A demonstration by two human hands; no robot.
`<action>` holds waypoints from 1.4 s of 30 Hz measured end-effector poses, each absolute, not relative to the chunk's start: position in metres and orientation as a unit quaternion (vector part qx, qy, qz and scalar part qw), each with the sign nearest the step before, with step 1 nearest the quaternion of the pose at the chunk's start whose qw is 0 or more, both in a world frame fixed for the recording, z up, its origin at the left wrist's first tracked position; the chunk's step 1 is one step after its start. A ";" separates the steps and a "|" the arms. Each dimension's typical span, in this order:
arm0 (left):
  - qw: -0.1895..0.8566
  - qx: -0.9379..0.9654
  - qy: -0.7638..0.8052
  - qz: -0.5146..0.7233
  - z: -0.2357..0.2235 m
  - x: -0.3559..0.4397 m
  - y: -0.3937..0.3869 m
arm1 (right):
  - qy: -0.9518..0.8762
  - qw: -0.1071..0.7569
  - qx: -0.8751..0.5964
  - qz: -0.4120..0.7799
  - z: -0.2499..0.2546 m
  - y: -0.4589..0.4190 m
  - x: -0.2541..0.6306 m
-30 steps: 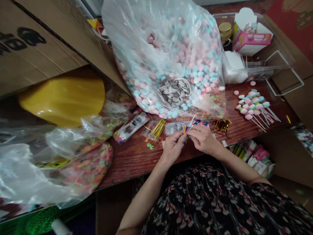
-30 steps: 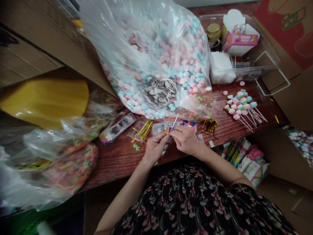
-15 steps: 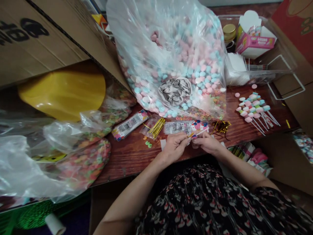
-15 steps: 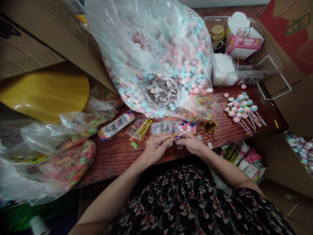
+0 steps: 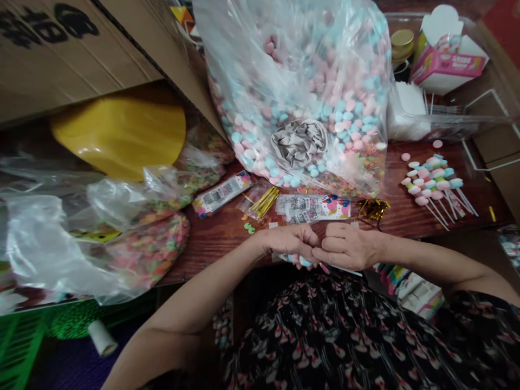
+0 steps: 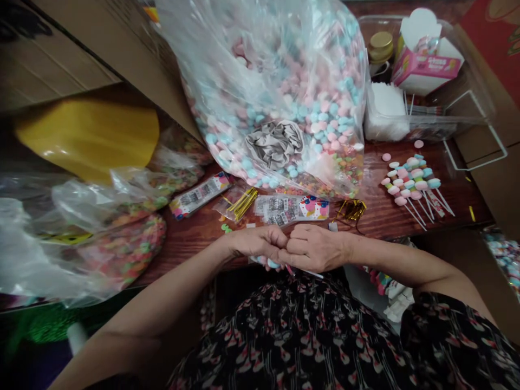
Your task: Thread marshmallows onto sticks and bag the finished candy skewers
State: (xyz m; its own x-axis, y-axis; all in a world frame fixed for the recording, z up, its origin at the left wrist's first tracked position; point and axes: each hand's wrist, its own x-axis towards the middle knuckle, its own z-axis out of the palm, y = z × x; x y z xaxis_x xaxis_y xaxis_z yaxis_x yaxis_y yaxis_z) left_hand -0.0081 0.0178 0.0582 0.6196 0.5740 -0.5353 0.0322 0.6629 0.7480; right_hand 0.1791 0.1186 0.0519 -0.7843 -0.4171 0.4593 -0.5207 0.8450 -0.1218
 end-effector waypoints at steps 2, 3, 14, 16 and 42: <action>0.813 0.396 0.398 0.154 0.057 -0.006 0.020 | -0.938 0.198 0.265 0.104 0.056 0.119 0.177; 0.810 0.407 0.394 0.154 0.057 -0.006 0.021 | -0.938 0.196 0.270 0.095 0.059 0.118 0.176; 0.185 0.740 0.616 0.196 0.108 -0.008 0.003 | -0.964 0.188 0.007 0.186 0.053 0.125 0.159; 0.148 0.769 0.587 0.206 0.102 0.008 -0.010 | -0.920 0.235 -0.100 0.298 0.059 0.135 0.150; 0.450 0.222 0.729 0.466 0.072 -0.024 -0.141 | -0.803 0.302 -0.186 0.479 0.011 0.063 0.168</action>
State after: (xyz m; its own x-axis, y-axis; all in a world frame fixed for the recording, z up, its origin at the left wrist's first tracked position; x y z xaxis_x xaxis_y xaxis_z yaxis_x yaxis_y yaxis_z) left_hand -0.0237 -0.1413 0.0716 -0.4970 0.7425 -0.4490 -0.0954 0.4676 0.8788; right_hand 0.1680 0.0629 0.0105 -0.7480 0.5886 0.3066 0.0105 0.4724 -0.8813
